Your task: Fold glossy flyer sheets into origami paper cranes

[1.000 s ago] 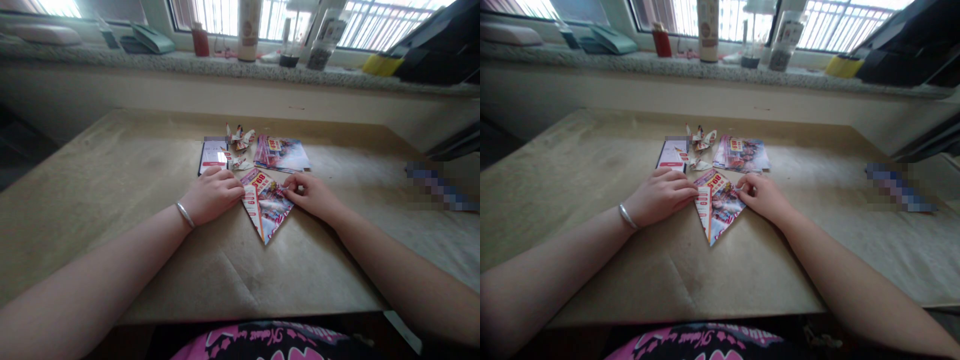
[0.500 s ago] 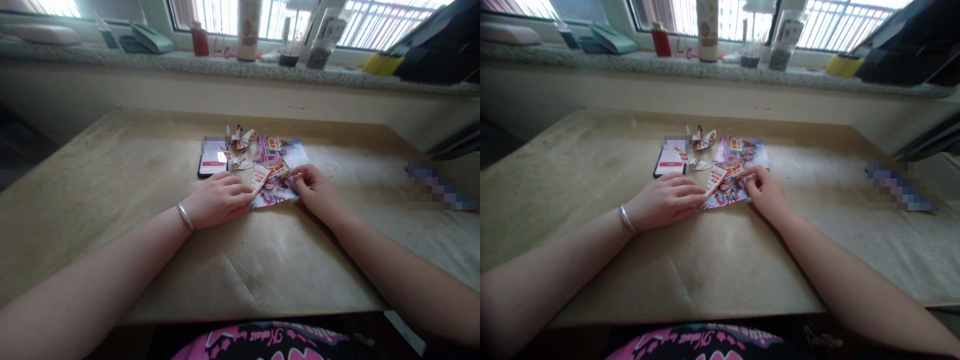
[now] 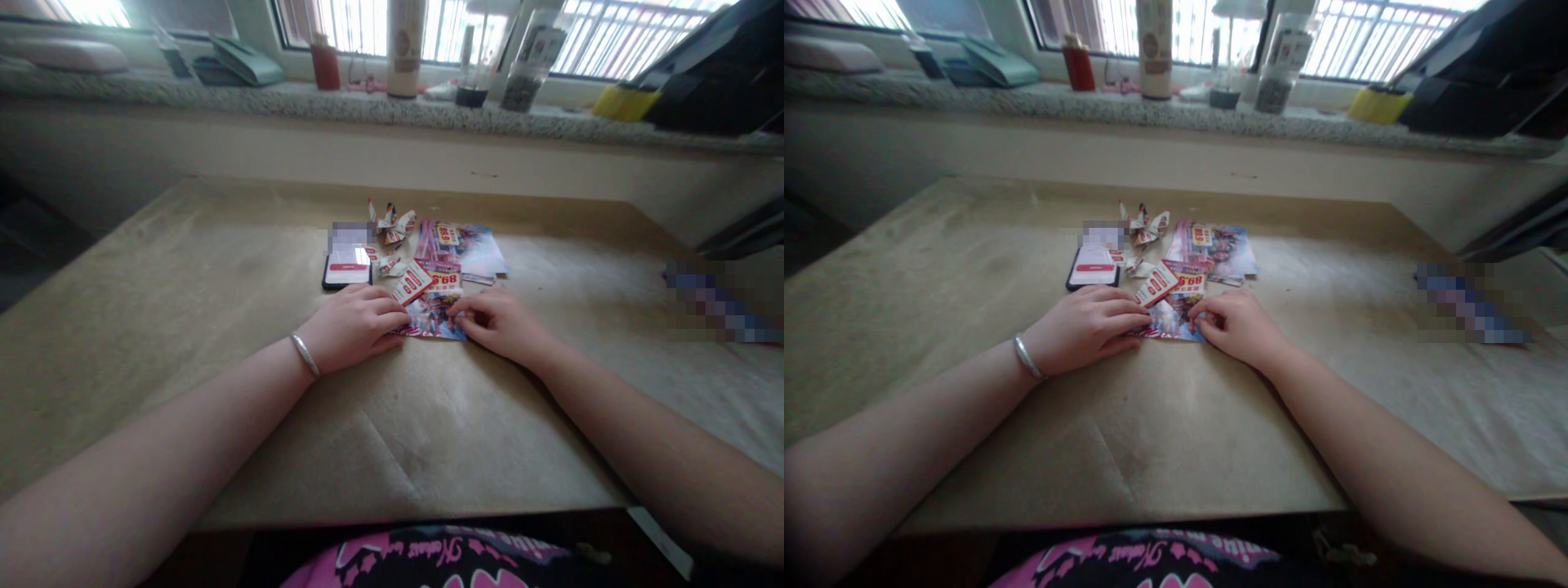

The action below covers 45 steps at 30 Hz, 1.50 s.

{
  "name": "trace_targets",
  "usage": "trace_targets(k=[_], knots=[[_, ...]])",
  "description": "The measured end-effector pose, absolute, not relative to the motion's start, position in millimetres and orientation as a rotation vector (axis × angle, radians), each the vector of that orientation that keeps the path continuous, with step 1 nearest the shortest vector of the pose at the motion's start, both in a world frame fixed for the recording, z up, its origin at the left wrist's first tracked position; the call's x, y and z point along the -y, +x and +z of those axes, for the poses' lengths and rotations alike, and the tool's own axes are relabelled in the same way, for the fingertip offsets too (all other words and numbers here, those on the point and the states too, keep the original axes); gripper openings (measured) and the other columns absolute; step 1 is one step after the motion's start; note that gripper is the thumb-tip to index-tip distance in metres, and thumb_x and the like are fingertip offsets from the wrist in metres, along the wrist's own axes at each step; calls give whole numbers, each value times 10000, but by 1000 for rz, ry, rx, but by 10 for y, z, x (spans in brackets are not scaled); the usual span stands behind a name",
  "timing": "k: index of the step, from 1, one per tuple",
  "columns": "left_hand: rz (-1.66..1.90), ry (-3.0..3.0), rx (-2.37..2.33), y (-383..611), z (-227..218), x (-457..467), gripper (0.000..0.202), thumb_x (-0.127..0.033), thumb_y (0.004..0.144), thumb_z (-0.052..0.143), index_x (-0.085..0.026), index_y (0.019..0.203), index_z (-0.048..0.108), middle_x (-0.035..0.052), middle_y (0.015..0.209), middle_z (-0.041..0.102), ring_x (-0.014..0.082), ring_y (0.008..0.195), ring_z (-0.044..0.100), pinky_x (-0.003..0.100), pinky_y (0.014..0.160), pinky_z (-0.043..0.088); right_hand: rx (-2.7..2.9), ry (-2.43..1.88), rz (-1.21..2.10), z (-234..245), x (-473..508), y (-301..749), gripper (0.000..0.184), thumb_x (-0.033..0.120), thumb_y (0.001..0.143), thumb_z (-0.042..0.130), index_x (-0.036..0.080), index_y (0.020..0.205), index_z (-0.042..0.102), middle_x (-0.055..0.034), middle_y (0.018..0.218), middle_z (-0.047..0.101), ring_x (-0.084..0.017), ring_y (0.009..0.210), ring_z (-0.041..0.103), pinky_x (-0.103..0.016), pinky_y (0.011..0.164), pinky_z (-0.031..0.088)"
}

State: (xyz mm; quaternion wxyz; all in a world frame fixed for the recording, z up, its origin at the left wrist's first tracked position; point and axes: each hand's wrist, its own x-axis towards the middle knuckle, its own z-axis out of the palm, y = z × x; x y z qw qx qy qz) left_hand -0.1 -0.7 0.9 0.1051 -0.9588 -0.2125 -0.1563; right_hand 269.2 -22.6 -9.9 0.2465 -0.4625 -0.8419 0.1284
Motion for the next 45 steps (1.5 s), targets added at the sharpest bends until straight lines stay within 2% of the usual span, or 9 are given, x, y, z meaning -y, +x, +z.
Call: trace_targets(k=[6, 10, 13, 17, 24, 32, 36, 40, 45], knots=[[-540, -2819, 615, 35, -7, 10, 243, -305, 943, 497, -169, 985, 694, 52, 970, 715, 167, 860, 629, 279, 779, 508, 2424, -1128, 57, -44, 272, 2674, 172, 309, 833, 587, 240, 925, 714, -82, 984, 668, -225, 927, 588, -391, 860, 444], [-555, -2819, 616, 43, -9, 18, 253, -299, 947, 486, -161, 975, 696, 55, 951, 715, 168, 848, 628, 276, 772, 511, 2512, -1021, 6, -36, 273, 2671, 259, 409, 805, 640, 251, 1002, 701, -66, 1246, 631, -287, 1198, 505, -498, 1059, 328], [-565, -2816, 627, 37, -15, 12, 245, -292, 946, 485, -167, 1016, 684, 60, 956, 710, 168, 844, 616, 279, 762, 505, 2570, -1005, 27, -54, 256, 2679, 321, 418, 807, 636, 250, 1077, 675, -45, 1261, 640, -283, 1225, 508, -529, 1118, 252], [-539, -2813, 620, 35, -23, 1, 259, -293, 950, 469, -178, 1069, 668, 61, 965, 702, 174, 828, 603, 295, 737, 496, 2608, -997, 39, -68, 249, 2688, 320, 333, 819, 599, 257, 1125, 657, -37, 1263, 643, -256, 1218, 532, -524, 1133, 244], [-470, -2842, 675, 62, -29, 25, 287, -283, 948, 456, -190, 1134, 653, 83, 1042, 668, 181, 892, 574, 308, 785, 493, 2659, -931, -51, -31, 283, 2647, 299, 230, 829, 528, 236, 1087, 678, -51, 1238, 659, -227, 1157, 596, -465, 1104, 327], [-475, -2928, 648, 40, -33, 19, 300, -229, 945, 439, -210, 1167, 640, 93, 1122, 642, 190, 982, 573, 341, 863, 507, 2642, -899, -100, 12, 303, 2627, 210, 226, 886, 487, 225, 878, 696, -61, 1020, 743, -228, 961, 683, -446, 984, 445], [-500, -2995, 611, 19, -69, 7, 340, -199, 939, 437, -223, 1237, 597, 102, 1248, 603, 203, 1088, 571, 380, 939, 503, 2587, -946, 41, 21, 325, 2617, 207, 266, 919, 463, 205, 919, 660, -90, 1021, 735, -224, 935, 683, -372, 849, 499], [-438, -3108, 641, 19, -58, 17, 397, -172, 918, 442, -171, 1301, 547, 118, 1307, 579, 207, 1192, 544, 381, 1017, 473, 2483, -1030, 287, 0, 335, 2627, 213, 284, 934, 425, 206, 922, 623, -93, 1048, 720, -206, 912, 667, -333, 800, 490], [-374, -3256, 627, 33, -33, 52, 484, -138, 889, 452, -183, 1370, 468, 107, 1417, 486, 192, 1310, 460, 381, 1109, 395, 2227, -1295, 439, -13, 337, 2644, 227, 323, 930, 413, 205, 919, 607, -67, 907, 707, -179, 768, 626, -284, 692, 453]])
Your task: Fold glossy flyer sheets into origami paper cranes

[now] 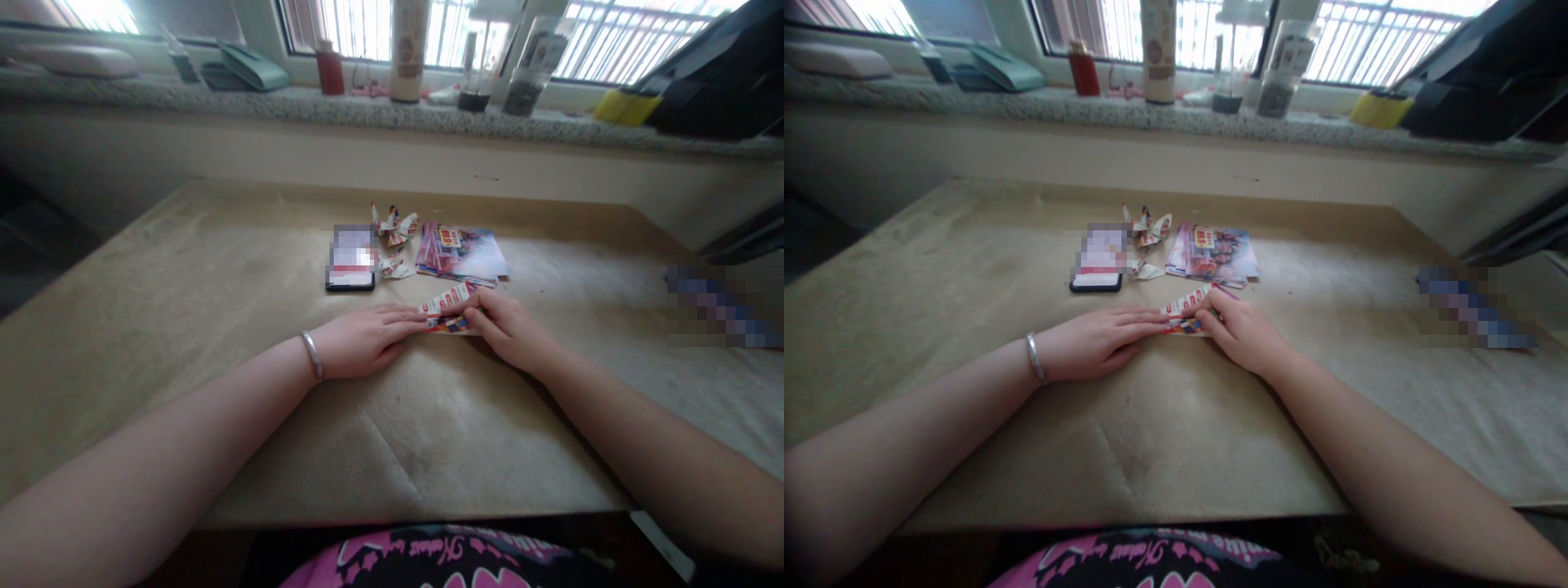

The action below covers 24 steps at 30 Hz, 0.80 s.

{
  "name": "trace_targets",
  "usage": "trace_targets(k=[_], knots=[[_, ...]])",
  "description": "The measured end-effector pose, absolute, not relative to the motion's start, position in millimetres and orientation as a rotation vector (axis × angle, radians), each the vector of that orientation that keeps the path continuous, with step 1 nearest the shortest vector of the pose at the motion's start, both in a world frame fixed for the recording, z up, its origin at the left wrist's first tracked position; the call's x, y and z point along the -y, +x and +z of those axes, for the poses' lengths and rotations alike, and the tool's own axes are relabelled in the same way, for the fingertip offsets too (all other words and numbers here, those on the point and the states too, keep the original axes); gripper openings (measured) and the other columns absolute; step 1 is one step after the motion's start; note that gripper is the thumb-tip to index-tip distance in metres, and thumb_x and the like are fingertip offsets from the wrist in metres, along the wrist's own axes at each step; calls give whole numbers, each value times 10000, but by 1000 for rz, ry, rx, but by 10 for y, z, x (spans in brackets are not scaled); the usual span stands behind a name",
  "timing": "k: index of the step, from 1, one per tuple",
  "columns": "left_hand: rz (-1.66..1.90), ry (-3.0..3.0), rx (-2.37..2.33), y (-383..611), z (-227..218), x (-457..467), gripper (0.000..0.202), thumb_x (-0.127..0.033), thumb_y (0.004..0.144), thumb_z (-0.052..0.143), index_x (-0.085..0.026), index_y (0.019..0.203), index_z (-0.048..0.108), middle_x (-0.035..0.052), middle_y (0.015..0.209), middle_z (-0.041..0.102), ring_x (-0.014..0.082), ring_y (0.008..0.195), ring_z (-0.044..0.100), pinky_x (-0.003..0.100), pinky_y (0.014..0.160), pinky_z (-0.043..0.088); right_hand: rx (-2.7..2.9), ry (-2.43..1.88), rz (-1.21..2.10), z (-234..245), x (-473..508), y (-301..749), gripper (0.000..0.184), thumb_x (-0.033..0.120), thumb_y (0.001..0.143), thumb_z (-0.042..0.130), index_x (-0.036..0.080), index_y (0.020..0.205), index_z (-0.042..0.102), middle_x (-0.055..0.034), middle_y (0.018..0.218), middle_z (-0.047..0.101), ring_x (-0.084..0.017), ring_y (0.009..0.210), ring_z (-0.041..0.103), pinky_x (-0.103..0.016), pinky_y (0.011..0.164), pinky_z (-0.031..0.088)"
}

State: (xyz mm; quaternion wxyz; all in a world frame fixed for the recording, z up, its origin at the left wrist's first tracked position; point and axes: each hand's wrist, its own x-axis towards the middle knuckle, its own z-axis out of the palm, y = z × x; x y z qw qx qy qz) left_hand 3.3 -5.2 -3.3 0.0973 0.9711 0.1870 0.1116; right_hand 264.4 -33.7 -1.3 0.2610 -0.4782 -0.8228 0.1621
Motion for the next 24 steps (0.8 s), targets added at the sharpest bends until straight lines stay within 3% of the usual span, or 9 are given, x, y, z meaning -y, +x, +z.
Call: trace_targets(k=[3, 7, 12, 18, 24], knots=[[374, 2847, -560, 37, -38, 53, 455, -149, 882, 468, -178, 1335, 504, 119, 1402, 494, 202, 1274, 496, 381, 1081, 428, 2160, -1447, 415, -23, 320, 2629, 224, 370, 906, 444, 201, 846, 578, -48, 763, 661, -166, 651, 565, -264, 596, 405], [460, 2850, -572, 42, -28, 29, 322, -175, 885, 483, -153, 1180, 612, 109, 1241, 612, 198, 1156, 575, 358, 1012, 485, 2143, -1516, 367, -55, 274, 2607, 181, 346, 874, 485, 206, 786, 559, -14, 655, 582, -142, 572, 484, -248, 535, 345], [504, 2891, -648, 26, -2, 17, 307, -173, 880, 495, -137, 1160, 616, 105, 1070, 667, 182, 997, 623, 320, 896, 538, 2187, -1581, 250, -113, 217, 2639, 178, 333, 850, 526, 202, 731, 550, -33, 742, 589, -148, 625, 500, -264, 579, 359], [487, 2967, -591, -13, -11, 9, 345, -184, 902, 477, -162, 1221, 606, 107, 1085, 674, 186, 974, 634, 324, 860, 551, 2270, -1592, 106, -142, 207, 2665, 181, 335, 853, 554, 198, 733, 560, -71, 865, 621, -182, 732, 549, -284, 630, 384], [539, 3071, -546, 5, -19, 24, 334, -188, 927, 441, -142, 1207, 619, 101, 1157, 676, 191, 1002, 641, 334, 875, 558, 2226, -1736, -8, -77, 232, 2662, 186, 364, 843, 575, 207, 745, 589, -48, 771, 639, -169, 645, 532, -272, 558, 328]])
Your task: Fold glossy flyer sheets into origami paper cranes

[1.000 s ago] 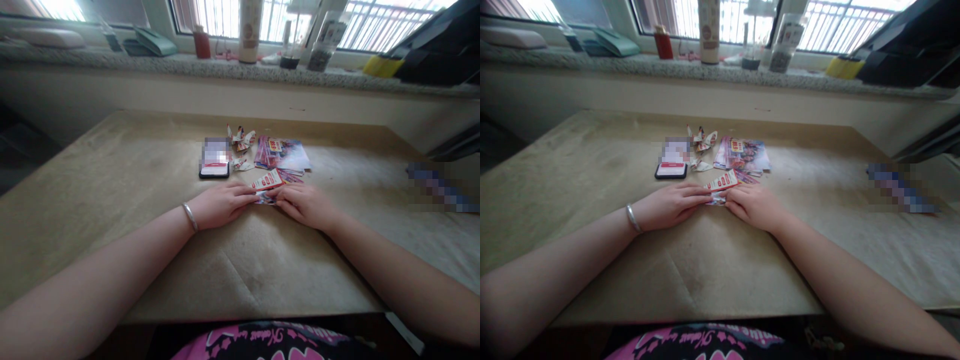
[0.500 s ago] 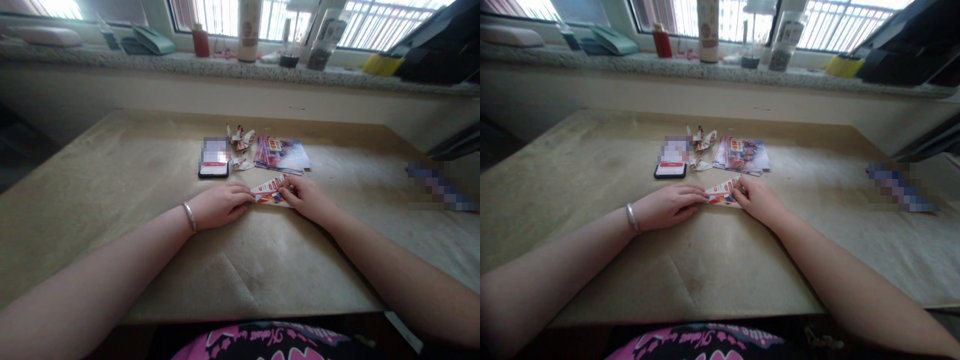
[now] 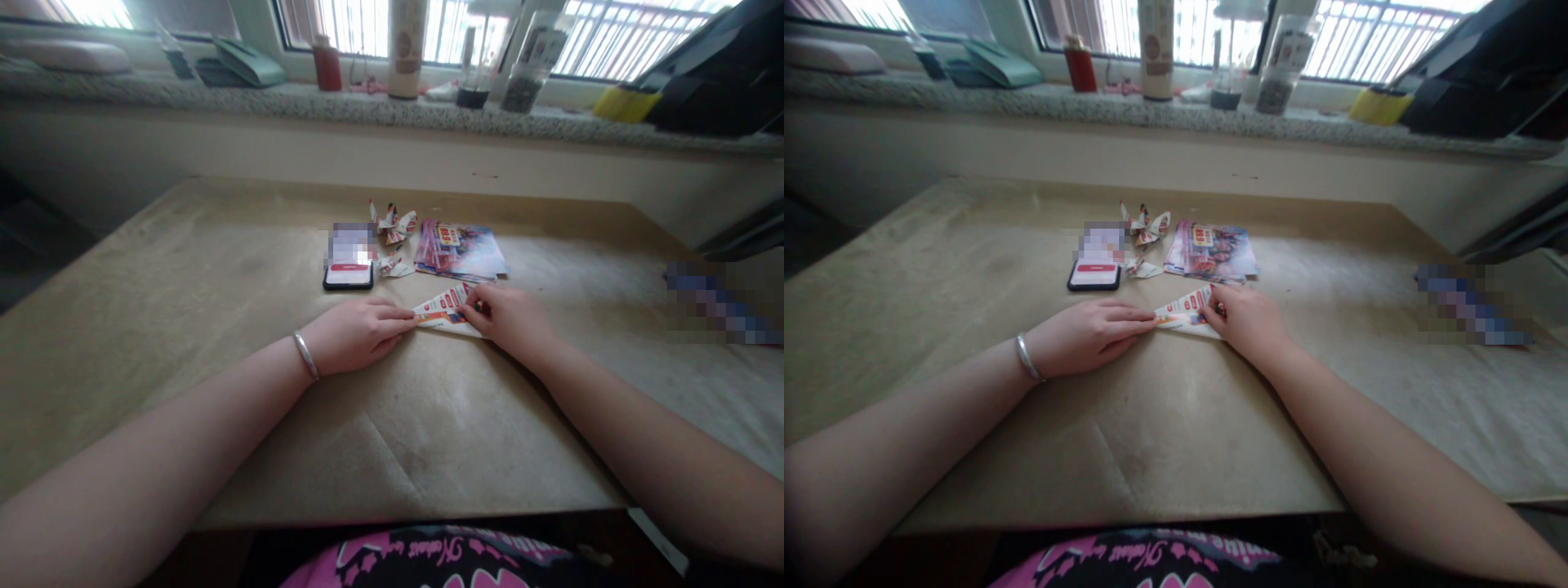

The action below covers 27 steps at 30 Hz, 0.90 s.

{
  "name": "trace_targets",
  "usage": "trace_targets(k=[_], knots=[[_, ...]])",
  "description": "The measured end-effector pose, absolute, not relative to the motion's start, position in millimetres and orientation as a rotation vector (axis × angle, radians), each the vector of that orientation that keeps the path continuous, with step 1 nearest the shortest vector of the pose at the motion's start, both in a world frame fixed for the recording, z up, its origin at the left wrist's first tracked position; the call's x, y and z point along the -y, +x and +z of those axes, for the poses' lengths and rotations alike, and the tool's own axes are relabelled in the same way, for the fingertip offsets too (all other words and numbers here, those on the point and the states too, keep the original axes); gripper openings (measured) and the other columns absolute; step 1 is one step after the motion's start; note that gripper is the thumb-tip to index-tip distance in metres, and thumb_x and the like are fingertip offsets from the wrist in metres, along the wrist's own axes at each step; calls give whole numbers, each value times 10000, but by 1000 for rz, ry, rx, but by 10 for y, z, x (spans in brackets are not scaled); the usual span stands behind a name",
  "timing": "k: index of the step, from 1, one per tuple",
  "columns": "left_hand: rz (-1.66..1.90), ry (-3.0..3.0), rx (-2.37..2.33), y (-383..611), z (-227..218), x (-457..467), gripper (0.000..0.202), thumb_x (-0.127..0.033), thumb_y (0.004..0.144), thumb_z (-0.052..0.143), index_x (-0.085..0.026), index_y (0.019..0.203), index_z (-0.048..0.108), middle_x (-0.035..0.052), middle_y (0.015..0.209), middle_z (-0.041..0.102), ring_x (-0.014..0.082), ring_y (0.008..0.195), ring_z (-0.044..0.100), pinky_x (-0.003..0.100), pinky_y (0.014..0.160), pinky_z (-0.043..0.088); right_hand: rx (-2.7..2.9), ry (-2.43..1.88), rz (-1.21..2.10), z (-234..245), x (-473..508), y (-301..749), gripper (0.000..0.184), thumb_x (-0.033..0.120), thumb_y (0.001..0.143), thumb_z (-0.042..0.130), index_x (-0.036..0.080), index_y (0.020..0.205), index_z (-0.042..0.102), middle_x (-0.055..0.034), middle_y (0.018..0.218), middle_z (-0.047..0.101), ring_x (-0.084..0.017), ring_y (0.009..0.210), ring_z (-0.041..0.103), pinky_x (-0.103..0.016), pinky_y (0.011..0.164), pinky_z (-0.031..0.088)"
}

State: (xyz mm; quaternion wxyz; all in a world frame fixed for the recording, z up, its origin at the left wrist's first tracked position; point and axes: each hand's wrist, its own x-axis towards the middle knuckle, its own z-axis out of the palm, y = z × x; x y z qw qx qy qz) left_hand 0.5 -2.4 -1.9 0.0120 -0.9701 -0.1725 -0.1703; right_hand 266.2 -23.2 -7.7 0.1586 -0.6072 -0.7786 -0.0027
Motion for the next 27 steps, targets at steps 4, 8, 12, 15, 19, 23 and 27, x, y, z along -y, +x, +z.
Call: trace_targets(k=[4, 8, 12, 15, 19, 23, 27], knots=[[-545, -3014, 532, 27, -24, 36, 350, -195, 909, 473, -125, 1224, 606, 110, 1139, 682, 201, 1027, 623, 344, 887, 555, 2266, -1720, -120, -30, 236, 2660, 176, 347, 839, 575, 200, 744, 594, -54, 755, 654, -183, 680, 560, -275, 587, 346], [-535, -3018, 544, 30, -24, 33, 351, -188, 898, 484, -130, 1220, 610, 114, 1143, 676, 202, 1021, 623, 343, 889, 552, 2407, -1589, -261, 21, 264, 2633, 184, 335, 875, 527, 183, 845, 628, -74, 823, 692, -213, 778, 582, -313, 720, 389], [-516, -3015, 524, 28, -28, 28, 354, -193, 909, 468, -117, 1229, 601, 117, 1147, 673, 214, 1021, 621, 360, 892, 549, 2574, -1380, -443, 69, 332, 2553, 297, 360, 947, 421, 186, 931, 661, -79, 906, 701, -237, 894, 560, -364, 887, 348], [-524, -3020, 514, 28, -26, 27, 351, -196, 924, 446, -120, 1231, 599, 114, 1144, 674, 210, 1021, 617, 358, 890, 549, 2667, -1300, -446, 80, 369, 2473, 336, 346, 966, 375, 181, 945, 667, -75, 932, 694, -235, 913, 554, -371, 927, 321], [-537, -3027, 503, 21, -20, 27, 350, -195, 933, 433, -128, 1236, 595, 108, 1143, 675, 198, 1011, 616, 344, 878, 550, 2624, -1386, -355, 72, 367, 2377, 339, 358, 962, 382, 179, 945, 670, -86, 934, 684, -227, 894, 562, -360, 887, 330], [-547, -3018, 533, 13, -25, 29, 347, -198, 929, 441, -147, 1231, 604, 100, 1132, 678, 191, 997, 617, 331, 870, 550, 2570, -1510, -257, 86, 334, 2269, 302, 374, 941, 429, 181, 902, 658, -91, 928, 671, -230, 874, 575, -357, 828, 344], [-539, -3016, 555, 15, -33, 32, 340, -199, 917, 464, -141, 1216, 617, 101, 1136, 671, 201, 1002, 614, 337, 881, 545, 2545, -1564, -122, 89, 287, 2170, 248, 347, 917, 465, 177, 869, 638, -90, 903, 662, -222, 850, 581, -326, 747, 366]])
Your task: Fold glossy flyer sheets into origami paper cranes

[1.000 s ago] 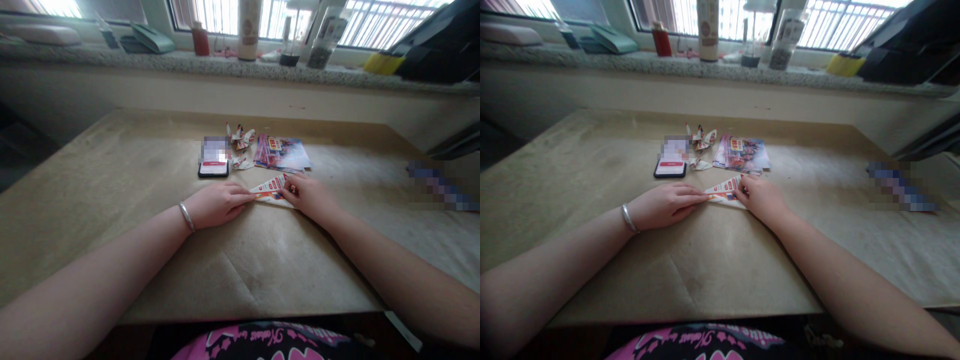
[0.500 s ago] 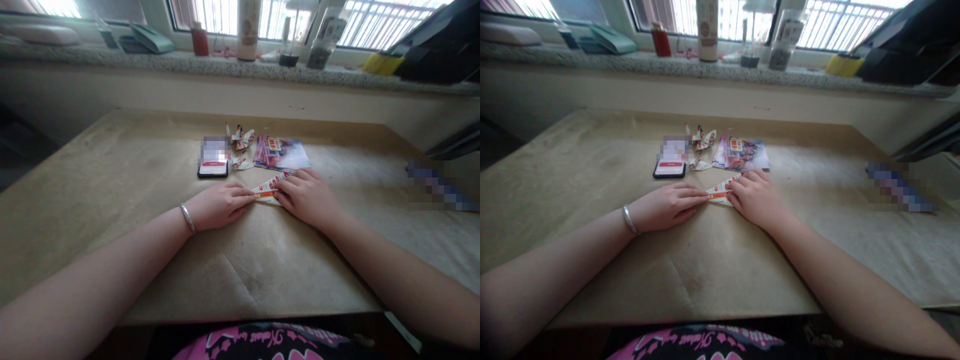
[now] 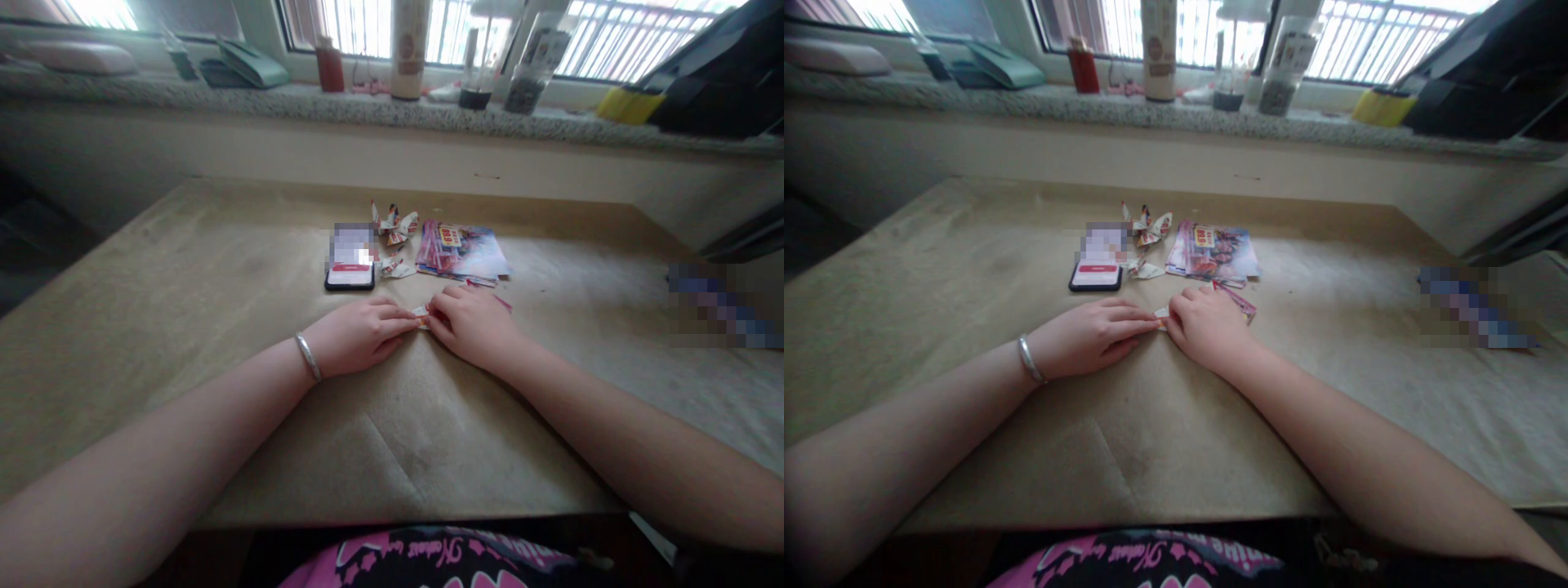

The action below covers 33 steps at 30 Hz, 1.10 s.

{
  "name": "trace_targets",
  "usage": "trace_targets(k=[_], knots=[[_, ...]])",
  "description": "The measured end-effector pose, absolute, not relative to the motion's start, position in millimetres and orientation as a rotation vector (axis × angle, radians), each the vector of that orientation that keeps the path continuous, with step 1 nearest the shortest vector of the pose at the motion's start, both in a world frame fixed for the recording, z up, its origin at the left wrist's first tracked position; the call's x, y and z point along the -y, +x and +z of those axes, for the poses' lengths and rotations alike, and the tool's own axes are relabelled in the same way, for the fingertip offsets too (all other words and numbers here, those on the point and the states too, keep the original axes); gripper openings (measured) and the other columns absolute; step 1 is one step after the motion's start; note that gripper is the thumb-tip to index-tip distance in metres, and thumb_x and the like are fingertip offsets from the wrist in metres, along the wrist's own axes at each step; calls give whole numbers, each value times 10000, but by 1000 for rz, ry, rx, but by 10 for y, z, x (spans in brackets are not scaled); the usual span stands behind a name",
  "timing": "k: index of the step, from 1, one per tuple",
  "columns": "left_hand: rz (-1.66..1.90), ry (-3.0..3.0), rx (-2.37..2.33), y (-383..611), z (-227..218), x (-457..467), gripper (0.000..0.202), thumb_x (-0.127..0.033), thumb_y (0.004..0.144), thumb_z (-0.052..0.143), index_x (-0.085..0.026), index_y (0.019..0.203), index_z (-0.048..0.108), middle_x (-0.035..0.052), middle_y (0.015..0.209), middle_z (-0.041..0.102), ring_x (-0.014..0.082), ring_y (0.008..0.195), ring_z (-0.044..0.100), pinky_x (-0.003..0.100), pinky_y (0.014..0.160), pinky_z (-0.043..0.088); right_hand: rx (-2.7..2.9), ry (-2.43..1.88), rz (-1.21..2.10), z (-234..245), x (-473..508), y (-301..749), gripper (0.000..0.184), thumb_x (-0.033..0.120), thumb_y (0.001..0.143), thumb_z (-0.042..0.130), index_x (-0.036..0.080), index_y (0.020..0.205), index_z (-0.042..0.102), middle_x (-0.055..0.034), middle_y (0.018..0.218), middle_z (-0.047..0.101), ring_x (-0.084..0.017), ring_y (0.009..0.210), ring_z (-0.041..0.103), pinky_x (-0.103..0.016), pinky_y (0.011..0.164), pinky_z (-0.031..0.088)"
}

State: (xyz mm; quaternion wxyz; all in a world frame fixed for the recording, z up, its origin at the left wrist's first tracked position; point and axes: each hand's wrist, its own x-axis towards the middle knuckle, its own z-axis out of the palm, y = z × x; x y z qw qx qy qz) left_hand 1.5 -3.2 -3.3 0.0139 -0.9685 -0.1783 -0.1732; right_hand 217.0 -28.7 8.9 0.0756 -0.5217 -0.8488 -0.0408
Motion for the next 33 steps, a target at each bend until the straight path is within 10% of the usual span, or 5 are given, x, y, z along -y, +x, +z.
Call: trace_targets(k=[33], knots=[[-367, -3098, 561, -89, 100, 14, 303, -241, 926, 441, -224, 1094, 693, 60, 882, 668, 155, 833, 607, 261, 742, 499, 2484, -1409, -53, -38, 214, 2230, 199, 343, 882, 505, 200, 802, 619, -49, 845, 676, -207, 843, 555, -354, 852, 305]])
